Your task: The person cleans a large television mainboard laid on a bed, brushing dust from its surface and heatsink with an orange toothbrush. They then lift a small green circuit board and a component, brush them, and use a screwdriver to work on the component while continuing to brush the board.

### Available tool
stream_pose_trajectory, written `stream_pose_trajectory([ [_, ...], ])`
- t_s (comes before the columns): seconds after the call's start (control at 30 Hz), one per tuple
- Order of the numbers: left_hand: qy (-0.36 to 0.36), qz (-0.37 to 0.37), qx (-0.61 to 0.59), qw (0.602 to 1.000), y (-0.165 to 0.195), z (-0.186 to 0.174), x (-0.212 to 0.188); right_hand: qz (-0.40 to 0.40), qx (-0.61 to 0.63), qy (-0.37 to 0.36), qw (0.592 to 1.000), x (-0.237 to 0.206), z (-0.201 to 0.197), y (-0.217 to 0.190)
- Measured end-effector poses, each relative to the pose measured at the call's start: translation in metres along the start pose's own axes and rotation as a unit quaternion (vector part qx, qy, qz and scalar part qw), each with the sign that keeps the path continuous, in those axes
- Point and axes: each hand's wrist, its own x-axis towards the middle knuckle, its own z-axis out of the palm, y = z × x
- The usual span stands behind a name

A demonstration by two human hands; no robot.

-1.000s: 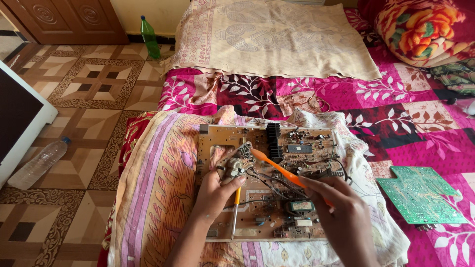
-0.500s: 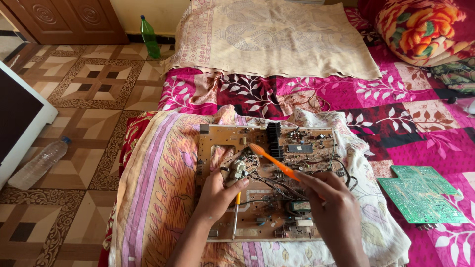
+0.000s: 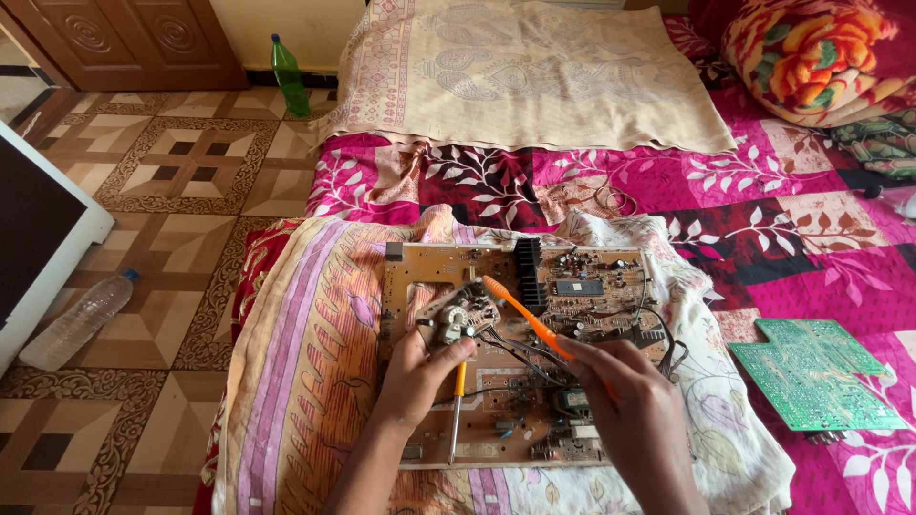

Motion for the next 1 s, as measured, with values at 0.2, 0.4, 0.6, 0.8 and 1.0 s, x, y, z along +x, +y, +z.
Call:
stream_pose_trajectory([
  [0.2, -0.011, 0.05, -0.092, 0.994, 0.013, 0.002, -0.001, -0.028, 0.021, 0.008, 0.999, -0.004, 0.008, -0.01],
  [0.4, 0.012, 0.026, -0.051, 0.998, 0.003, -0.008, 0.0, -0.035, 0.021, 0.006, 0.999, -0.003, 0.008, -0.01],
  [0.6, 0.026, 0.001, -0.038, 0.999, -0.005, -0.011, 0.001, -0.018, 0.024, -0.002, 1.0, -0.004, 0.008, -0.006],
  [0.8, 0.014, 0.009, -0.037, 0.999, -0.004, -0.011, -0.001, -0.017, 0.033, -0.004, 0.999, -0.002, 0.01, -0.005],
  [1.0, 0.042, 0.001, -0.051, 0.998, 0.002, -0.011, 0.003, -0.038, 0.035, -0.002, 0.999, -0.006, 0.007, -0.004],
])
